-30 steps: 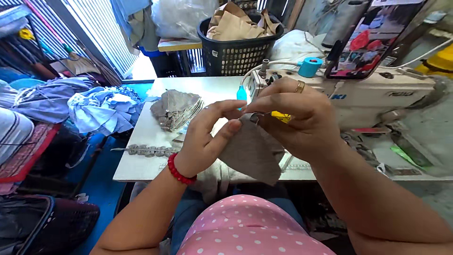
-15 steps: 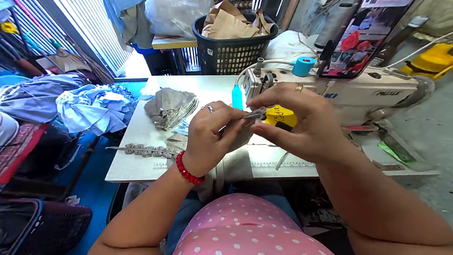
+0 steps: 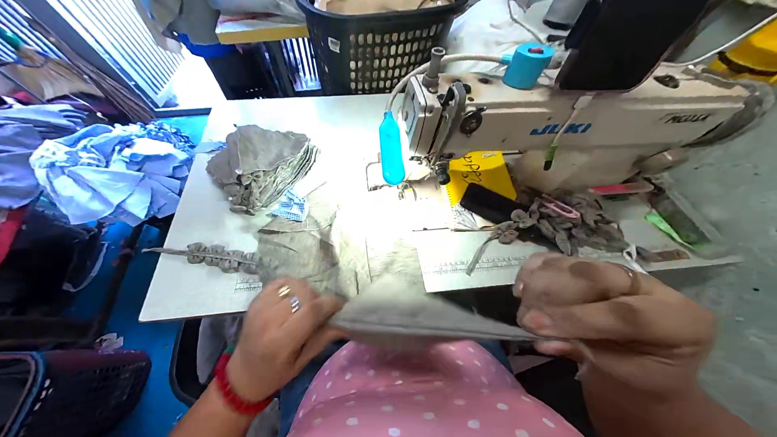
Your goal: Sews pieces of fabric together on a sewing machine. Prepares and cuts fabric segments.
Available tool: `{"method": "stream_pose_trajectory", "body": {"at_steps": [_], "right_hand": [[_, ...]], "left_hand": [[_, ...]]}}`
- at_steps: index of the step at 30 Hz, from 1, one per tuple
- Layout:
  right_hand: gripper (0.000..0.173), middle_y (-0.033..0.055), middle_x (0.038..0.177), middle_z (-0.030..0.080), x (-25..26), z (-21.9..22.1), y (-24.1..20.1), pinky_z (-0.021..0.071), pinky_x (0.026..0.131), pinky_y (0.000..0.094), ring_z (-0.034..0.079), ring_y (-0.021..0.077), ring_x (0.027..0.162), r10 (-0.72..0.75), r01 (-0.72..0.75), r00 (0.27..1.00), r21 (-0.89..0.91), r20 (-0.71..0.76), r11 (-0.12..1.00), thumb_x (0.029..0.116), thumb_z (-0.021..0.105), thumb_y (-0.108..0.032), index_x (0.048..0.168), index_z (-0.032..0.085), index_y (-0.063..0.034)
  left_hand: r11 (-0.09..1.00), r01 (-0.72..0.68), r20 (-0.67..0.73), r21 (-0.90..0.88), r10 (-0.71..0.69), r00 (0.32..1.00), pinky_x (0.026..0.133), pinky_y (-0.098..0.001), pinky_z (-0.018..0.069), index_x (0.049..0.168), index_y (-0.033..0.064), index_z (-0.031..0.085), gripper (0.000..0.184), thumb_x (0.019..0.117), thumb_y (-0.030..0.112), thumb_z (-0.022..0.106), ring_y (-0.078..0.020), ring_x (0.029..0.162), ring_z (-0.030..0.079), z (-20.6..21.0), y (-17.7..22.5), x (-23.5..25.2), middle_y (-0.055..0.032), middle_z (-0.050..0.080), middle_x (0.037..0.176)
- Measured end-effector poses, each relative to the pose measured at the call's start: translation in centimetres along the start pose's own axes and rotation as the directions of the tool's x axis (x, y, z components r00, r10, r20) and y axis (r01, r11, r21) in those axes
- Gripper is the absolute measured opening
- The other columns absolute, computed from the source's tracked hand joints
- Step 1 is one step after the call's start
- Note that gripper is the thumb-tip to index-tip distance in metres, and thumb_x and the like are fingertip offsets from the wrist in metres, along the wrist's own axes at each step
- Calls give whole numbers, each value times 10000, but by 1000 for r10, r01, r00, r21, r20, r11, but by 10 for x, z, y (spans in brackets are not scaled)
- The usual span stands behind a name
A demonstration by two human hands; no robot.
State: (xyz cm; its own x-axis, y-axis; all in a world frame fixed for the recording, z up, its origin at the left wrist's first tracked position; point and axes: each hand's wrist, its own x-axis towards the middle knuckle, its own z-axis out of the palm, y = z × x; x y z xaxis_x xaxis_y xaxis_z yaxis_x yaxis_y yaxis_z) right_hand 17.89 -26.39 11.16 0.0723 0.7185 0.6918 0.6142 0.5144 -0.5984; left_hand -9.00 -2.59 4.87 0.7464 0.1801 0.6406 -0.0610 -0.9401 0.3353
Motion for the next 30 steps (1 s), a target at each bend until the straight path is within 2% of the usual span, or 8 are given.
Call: {"method": "stream_pose_trajectory", "body": {"at_steps": [4,8,13,16,19,21,27,30], "right_hand": [[59,-171,964,713,-2,15,45,587,852,210,675,-25,933,258,-254,956,47,-141,966,944,744,-312,998,752,-286],[106,79,936,700,19,48,126,605,787,341,687,135,826,538,-553,832,-116,-136,825,931,709,-118,965,728,-19],[161,122,956,717,32,68,195,546,843,417,674,213,885,602,-617,786,-236,-139,751,966,675,-163,1019,743,-27],[173,126,908,693,43,68,201,530,820,440,648,227,847,695,-700,706,-286,-136,655,939,726,-189,978,734,-20],[156,85,870,691,48,67,204,539,789,405,647,176,800,751,-756,644,-271,-144,596,925,746,-190,959,734,-38],[157,97,887,694,48,65,204,535,795,397,645,176,809,763,-763,633,-272,-134,586,942,729,-178,979,732,-25],[156,114,878,696,52,65,203,532,793,421,648,199,812,772,-770,619,-305,-143,561,921,738,-164,959,733,-12],[157,120,882,687,54,62,204,530,808,450,650,223,842,803,-789,586,-306,-110,533,897,766,-158,943,722,-15]], "left_hand": [[986,155,55,-60,-152,987,697,-268,482,931,99,668,488,1078,501,434,-103,723,584,-22,-13,8,-39,598,741],[892,436,203,122,-452,869,664,-500,537,929,61,715,323,1017,315,536,-241,738,668,17,-62,26,-85,676,793],[814,500,392,298,-581,713,621,-585,491,865,84,686,252,1024,264,606,-332,722,651,34,-85,59,-117,647,758],[811,468,464,351,-585,665,799,-626,512,896,74,732,218,1002,253,666,-373,907,675,38,-89,82,-150,697,883],[885,367,337,286,-452,826,944,-594,494,931,42,758,194,970,195,646,-387,1026,669,63,-81,108,-177,715,964],[898,408,284,167,-440,852,1000,-548,501,984,8,754,212,976,187,641,-362,1098,668,95,-73,132,-195,718,1054],[694,719,400,-27,-652,644,945,-498,511,987,25,700,234,914,245,734,-294,1041,660,163,-81,155,-160,693,1043],[682,731,417,-4,-663,621,974,-502,494,977,31,713,237,908,256,743,-307,1083,642,169,-85,152,-164,687,1071]]}}
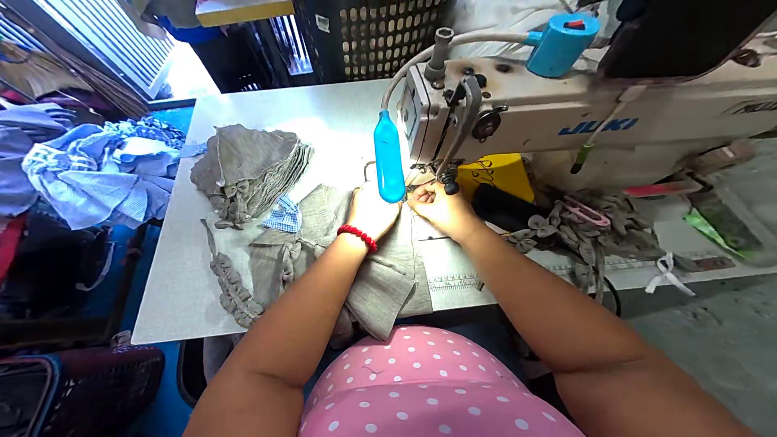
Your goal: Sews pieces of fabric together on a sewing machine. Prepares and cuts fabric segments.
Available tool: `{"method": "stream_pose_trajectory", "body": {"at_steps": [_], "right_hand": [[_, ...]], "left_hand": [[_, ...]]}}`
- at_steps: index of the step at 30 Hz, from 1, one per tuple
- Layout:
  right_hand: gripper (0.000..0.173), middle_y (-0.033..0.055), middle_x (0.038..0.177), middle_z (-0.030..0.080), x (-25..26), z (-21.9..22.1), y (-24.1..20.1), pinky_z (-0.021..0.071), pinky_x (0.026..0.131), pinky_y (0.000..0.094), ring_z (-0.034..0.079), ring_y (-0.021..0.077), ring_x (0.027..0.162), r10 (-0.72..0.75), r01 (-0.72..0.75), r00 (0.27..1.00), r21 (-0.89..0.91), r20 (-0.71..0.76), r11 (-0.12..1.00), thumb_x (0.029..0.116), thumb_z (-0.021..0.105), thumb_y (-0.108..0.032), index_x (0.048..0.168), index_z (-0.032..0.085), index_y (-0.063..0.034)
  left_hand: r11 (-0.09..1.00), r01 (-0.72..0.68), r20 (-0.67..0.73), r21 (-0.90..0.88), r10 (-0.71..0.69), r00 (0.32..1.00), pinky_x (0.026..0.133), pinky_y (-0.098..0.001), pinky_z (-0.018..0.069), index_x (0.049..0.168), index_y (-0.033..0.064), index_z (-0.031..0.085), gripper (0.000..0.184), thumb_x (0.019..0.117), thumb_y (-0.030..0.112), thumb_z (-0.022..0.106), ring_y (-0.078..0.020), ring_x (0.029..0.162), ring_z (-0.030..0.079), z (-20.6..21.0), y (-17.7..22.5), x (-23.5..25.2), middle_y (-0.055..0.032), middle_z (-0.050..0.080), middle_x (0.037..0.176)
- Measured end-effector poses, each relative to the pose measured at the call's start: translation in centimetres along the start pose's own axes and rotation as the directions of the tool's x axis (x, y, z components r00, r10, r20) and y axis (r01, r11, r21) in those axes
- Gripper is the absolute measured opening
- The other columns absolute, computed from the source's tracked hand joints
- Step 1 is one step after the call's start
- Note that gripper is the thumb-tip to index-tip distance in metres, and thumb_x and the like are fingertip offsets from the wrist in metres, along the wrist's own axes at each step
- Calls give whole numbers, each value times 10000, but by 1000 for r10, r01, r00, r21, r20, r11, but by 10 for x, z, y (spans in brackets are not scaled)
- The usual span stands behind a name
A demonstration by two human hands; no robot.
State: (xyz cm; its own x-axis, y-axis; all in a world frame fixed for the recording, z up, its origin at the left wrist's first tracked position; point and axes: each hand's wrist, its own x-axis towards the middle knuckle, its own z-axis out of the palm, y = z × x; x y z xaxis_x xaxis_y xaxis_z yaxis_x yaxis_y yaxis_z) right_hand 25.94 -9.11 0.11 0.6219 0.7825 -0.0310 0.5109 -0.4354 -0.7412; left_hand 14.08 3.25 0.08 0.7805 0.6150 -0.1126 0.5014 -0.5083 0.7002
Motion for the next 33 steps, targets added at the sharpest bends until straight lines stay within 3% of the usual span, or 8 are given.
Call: {"method": "stream_pose_trajectory", "body": {"at_steps": [3,7,14,19,27,29,31,33], "right_hand": [[165,120,889,692,3,1,-1,534,822,445,660,217,859,23,-22,1000,-15,5,1000,888,772,-160,936,717,-12],[183,139,936,707,7,6,1,547,864,439,681,219,895,-6,5,1000,-16,-28,1000,944,706,-165,991,714,12],[176,144,936,710,9,12,-3,537,858,505,682,266,921,39,-45,996,-69,-76,997,930,703,-177,958,723,-4],[192,155,949,715,7,13,-9,528,864,539,684,297,943,82,-90,994,-113,-73,990,942,680,-184,986,728,-4],[229,194,967,696,7,17,-10,527,868,547,671,337,967,82,-100,988,-139,-129,985,944,692,-204,960,716,24],[247,210,977,685,0,11,-7,525,878,533,665,338,955,26,-40,990,-95,-135,995,954,687,-195,1007,698,47],[236,172,1016,693,-17,-6,-3,556,861,480,678,283,929,-56,52,994,-49,-97,997,977,669,-193,1104,694,3],[163,116,973,693,-48,-39,-4,587,748,404,676,195,815,-183,182,982,-15,-50,983,984,668,-160,1085,698,-35]], "left_hand": [[999,41,18,26,-42,999,1008,-498,482,1021,38,702,282,904,289,751,-311,1139,621,-1,0,-1,-170,670,1125],[997,44,-20,63,-42,999,955,-510,506,981,56,681,250,881,277,739,-293,1091,646,1,2,1,-147,682,1079],[987,130,-25,93,-128,991,954,-549,496,1032,56,664,300,871,295,745,-330,1135,627,4,7,2,-169,666,1140],[987,147,-56,62,-143,988,898,-556,515,965,72,667,262,855,293,752,-330,1067,645,7,5,2,-155,671,1081],[982,174,-72,75,-169,983,874,-552,529,991,69,682,311,851,338,747,-325,1034,659,11,0,5,-155,674,1058],[980,137,-77,141,-127,989,894,-552,532,1063,98,678,293,885,330,700,-339,1078,653,10,3,0,-160,666,1125],[952,10,-27,306,-2,1000,944,-575,522,1243,98,657,358,984,342,615,-397,1178,616,9,10,-20,-215,615,1274],[877,-211,-16,431,242,970,941,-573,526,1205,46,686,326,983,277,625,-390,1162,624,12,13,-45,-201,636,1267]]}}
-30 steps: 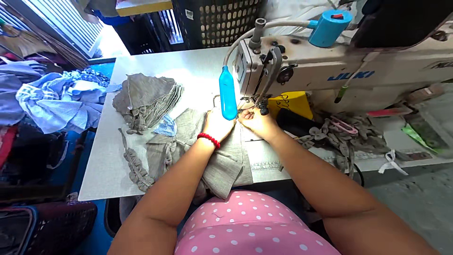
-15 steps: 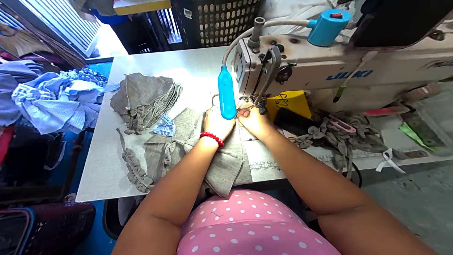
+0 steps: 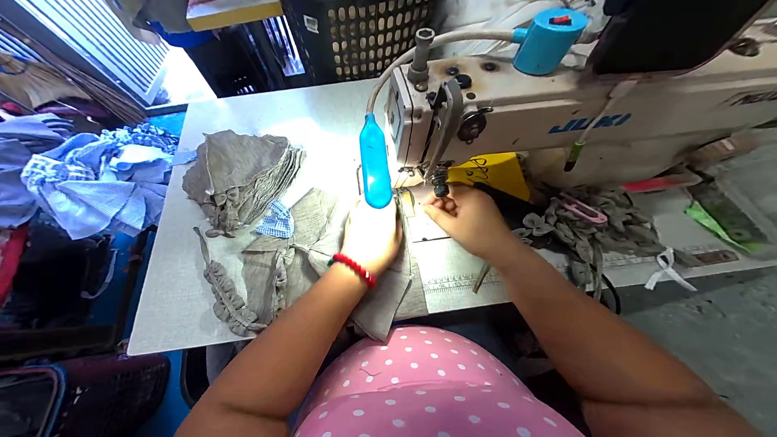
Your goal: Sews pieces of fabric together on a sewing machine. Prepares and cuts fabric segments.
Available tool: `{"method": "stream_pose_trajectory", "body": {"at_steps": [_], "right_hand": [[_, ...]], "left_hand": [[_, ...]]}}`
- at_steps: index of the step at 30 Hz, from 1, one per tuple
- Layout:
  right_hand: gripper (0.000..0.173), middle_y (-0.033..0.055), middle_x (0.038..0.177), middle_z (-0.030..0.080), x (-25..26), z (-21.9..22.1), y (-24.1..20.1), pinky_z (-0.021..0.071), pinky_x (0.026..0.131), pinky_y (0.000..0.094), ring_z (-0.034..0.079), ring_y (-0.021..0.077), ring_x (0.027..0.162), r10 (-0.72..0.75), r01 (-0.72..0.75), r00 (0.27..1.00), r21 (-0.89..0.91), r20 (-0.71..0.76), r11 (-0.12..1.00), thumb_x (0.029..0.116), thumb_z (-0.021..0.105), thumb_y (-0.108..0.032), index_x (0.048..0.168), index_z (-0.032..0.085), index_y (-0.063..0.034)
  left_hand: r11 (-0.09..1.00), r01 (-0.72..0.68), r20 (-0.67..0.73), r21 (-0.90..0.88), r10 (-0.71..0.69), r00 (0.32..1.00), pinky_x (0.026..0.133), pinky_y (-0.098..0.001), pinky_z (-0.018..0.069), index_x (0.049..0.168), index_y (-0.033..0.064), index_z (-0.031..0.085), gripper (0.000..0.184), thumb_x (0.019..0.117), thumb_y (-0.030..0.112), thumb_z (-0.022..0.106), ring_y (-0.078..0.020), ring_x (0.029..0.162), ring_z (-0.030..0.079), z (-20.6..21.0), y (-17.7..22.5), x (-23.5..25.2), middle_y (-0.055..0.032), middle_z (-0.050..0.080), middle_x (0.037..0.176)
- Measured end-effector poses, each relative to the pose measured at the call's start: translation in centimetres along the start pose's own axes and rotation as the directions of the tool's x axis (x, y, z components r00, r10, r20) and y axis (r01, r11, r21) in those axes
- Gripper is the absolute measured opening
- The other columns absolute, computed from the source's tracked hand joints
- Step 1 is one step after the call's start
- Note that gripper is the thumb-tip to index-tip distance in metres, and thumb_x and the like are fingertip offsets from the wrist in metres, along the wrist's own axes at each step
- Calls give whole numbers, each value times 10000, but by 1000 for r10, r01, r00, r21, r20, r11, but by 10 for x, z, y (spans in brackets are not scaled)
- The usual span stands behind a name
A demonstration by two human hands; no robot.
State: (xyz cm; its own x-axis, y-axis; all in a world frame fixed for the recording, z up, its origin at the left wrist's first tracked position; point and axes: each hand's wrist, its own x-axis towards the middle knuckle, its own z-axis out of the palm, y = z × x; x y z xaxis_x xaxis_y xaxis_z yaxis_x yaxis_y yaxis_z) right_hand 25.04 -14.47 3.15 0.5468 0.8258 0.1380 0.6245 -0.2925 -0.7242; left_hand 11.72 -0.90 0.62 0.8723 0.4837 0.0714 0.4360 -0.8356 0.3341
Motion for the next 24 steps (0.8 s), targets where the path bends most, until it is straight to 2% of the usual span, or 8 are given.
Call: {"method": "stream_pose_trajectory", "body": {"at_steps": [3,5,7,8,10,13,19,24], "right_hand": [[256,76,995,698,-46,-53,18,600,780,387,682,158,872,-135,120,984,-127,-116,985,1000,583,-263,1050,737,-65],[382,227,1112,684,-70,-82,47,554,888,546,670,356,1029,-137,5,933,-366,-334,931,1043,524,-315,1155,706,2],[547,355,1394,517,-81,-105,84,378,1071,697,484,550,1309,-24,-239,884,-496,-466,835,1058,473,-404,1411,545,8],[629,364,1481,438,-84,-114,104,294,1119,723,394,576,1385,10,-310,867,-523,-499,794,1052,457,-455,1498,453,-11],[707,331,1569,365,-89,-123,136,211,1185,701,306,549,1466,38,-346,867,-545,-496,764,1058,391,-522,1561,365,-27],[698,277,1602,359,-95,-126,157,214,1233,612,274,467,1518,1,-275,886,-523,-464,807,1074,307,-521,1551,386,-17],[690,241,1597,393,-94,-117,172,159,1247,608,270,422,1532,-84,-234,842,-502,-532,832,1081,250,-539,1529,439,-49],[633,214,1387,623,-97,-114,169,143,1212,666,500,384,1395,-40,-322,825,-527,-564,786,1101,266,-491,1312,657,-40]], "left_hand": [[976,-209,-24,69,211,977,1106,-540,430,1293,9,671,398,998,254,564,-337,1330,566,11,1,-23,-174,628,1386],[972,-226,-25,65,228,973,1173,-526,363,1381,8,615,457,1026,274,504,-329,1410,502,20,-1,-31,-174,586,1453],[973,-225,-48,50,227,973,1169,-530,370,1404,4,596,468,1037,266,473,-334,1427,486,26,-2,-33,-182,563,1480],[973,-226,-56,48,229,972,1165,-531,375,1404,2,596,469,1035,262,468,-339,1426,487,27,-2,-34,-186,560,1483],[972,-232,-58,44,234,970,1167,-527,372,1405,2,595,475,1027,260,465,-337,1423,490,26,-3,-33,-187,559,1483],[973,-228,-67,36,230,971,1170,-520,370,1406,6,596,477,1024,259,466,-322,1422,493,26,-3,-33,-178,562,1483],[974,-223,-62,43,226,972,1171,-526,359,1424,17,583,493,1020,268,453,-310,1436,479,26,-3,-33,-164,550,1501],[974,-223,-71,49,226,972,1169,-518,362,1415,27,597,480,1021,259,449,-297,1429,489,26,-3,-33,-150,559,1496]]}}
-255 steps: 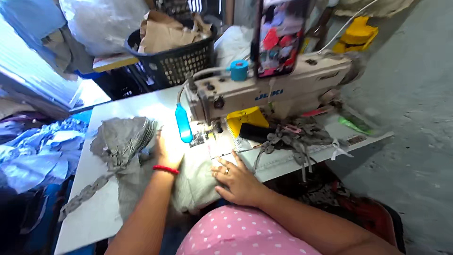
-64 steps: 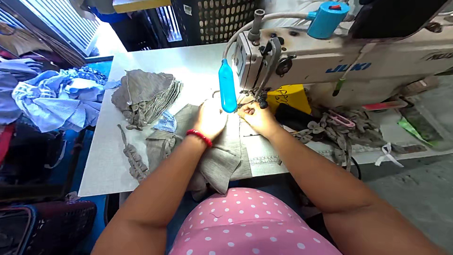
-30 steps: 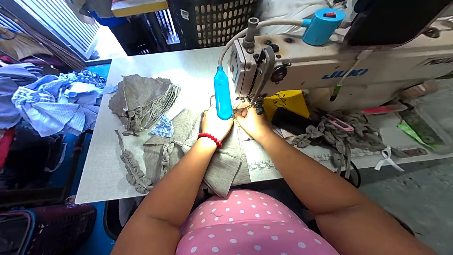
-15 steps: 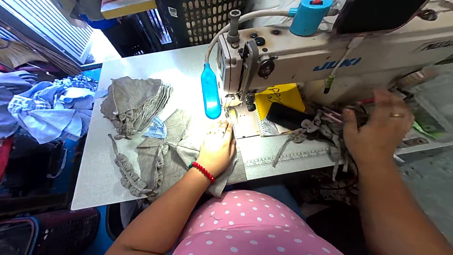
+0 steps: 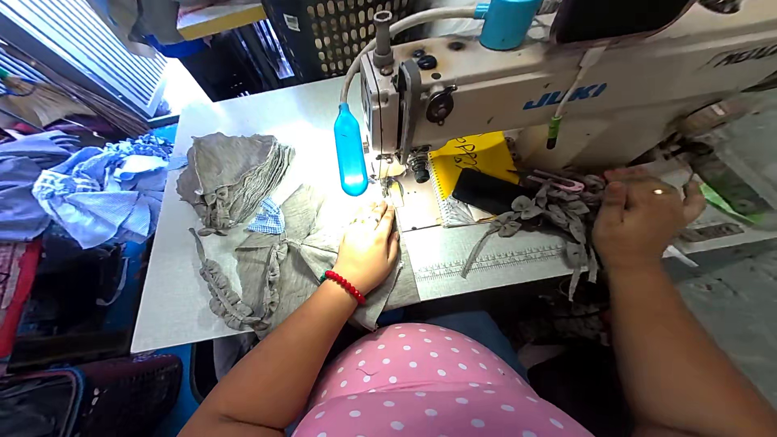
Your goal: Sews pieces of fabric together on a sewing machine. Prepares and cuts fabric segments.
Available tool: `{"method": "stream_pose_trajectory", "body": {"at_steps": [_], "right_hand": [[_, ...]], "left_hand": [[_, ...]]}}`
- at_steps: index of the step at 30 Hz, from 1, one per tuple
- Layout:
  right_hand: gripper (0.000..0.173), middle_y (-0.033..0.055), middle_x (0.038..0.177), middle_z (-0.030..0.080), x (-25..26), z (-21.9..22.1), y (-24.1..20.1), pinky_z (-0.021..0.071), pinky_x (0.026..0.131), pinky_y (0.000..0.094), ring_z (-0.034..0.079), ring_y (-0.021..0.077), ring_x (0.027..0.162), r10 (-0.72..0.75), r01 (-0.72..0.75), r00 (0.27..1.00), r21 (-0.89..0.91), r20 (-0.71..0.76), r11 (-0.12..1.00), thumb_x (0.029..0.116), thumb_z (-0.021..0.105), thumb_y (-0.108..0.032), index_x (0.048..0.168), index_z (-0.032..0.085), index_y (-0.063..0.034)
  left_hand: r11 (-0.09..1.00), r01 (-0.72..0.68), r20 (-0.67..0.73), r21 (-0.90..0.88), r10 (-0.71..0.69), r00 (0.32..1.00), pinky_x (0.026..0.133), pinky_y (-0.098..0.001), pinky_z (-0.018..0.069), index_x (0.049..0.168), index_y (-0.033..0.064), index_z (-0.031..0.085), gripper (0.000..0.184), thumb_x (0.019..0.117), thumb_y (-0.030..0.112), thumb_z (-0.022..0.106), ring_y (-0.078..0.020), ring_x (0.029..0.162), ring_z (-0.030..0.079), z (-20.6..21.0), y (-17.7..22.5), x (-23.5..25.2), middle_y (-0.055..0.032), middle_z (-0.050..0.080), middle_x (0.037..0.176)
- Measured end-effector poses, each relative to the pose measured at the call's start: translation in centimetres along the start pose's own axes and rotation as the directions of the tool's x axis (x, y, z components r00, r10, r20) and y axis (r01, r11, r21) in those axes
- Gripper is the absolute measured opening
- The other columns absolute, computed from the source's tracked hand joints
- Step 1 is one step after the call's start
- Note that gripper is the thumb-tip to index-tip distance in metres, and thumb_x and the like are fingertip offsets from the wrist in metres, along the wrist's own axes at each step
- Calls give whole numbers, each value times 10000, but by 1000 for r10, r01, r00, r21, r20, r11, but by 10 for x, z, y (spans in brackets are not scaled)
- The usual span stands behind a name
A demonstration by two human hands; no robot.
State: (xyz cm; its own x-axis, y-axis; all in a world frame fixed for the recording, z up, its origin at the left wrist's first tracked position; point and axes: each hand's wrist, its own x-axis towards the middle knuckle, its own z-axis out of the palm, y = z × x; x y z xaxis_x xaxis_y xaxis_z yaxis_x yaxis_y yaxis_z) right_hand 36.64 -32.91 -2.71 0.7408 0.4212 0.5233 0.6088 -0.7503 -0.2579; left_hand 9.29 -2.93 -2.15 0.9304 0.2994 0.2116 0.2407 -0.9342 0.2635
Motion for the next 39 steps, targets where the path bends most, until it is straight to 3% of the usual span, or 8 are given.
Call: {"method": "stream_pose_trajectory", "body": {"at_steps": [9,14,17,23,27,32,36,39], "right_hand": [[670,202,1331,663,1,3,3,133,1210,679,551,368,1350,24,-23,999,-10,33,1000,1099,249,-521,1239,697,-44],[617,192,1571,459,2,-2,0,120,1224,657,354,388,1503,-25,26,1000,26,-19,999,1093,283,-499,1525,477,-104],[563,217,1583,428,3,-11,-6,233,1221,600,344,419,1497,-5,7,1000,78,-18,997,1075,416,-436,1491,516,-71],[409,273,1381,581,-10,-40,-59,382,1133,554,512,441,1327,-89,108,991,211,-100,971,1053,497,-268,1328,636,0],[342,252,1264,637,-31,-42,-95,460,1049,523,579,380,1229,-234,256,967,360,-104,897,1033,550,-229,1234,677,17],[260,150,1112,699,-51,-18,-139,512,953,457,630,290,1095,-407,363,912,549,-45,753,991,591,-200,1138,732,-38],[231,89,1063,709,-53,-4,-170,509,947,409,634,230,1062,-478,361,879,664,-6,655,968,608,-197,1102,756,-82],[211,95,1065,717,-44,2,-193,537,940,402,661,219,1051,-532,362,846,733,1,576,947,635,-176,1081,761,-73]], "left_hand": [[1000,2,63,12,-2,998,1193,-515,330,1470,42,547,515,1040,295,422,-290,1463,446,-3,4,-8,-147,514,1540],[1000,-6,46,-8,7,999,1193,-509,335,1454,37,563,514,1029,297,439,-288,1459,452,-3,1,-8,-145,524,1531],[1000,-3,49,-3,3,999,1185,-510,344,1454,43,563,518,1025,303,432,-288,1458,451,-2,-1,-3,-145,521,1533],[983,-35,86,-179,51,995,1164,-518,380,1432,58,593,461,1057,296,468,-285,1451,461,-16,-1,-12,-128,518,1540],[924,-195,204,-329,271,941,1211,-518,346,1464,204,576,579,980,521,597,-259,1486,412,-49,-4,-80,-53,516,1552],[936,-313,2,-164,317,948,1087,-439,496,1258,157,714,285,1059,172,512,-254,1290,624,-43,-27,-125,-58,704,1309],[898,-172,-251,-404,72,965,990,-347,539,1098,100,745,247,1049,174,515,-150,1090,688,-47,-22,-123,-60,753,1086],[774,-64,-428,-630,-277,860,915,-283,579,1111,112,675,160,1033,228,598,-26,988,676,-52,-18,-109,52,714,1028]]}}
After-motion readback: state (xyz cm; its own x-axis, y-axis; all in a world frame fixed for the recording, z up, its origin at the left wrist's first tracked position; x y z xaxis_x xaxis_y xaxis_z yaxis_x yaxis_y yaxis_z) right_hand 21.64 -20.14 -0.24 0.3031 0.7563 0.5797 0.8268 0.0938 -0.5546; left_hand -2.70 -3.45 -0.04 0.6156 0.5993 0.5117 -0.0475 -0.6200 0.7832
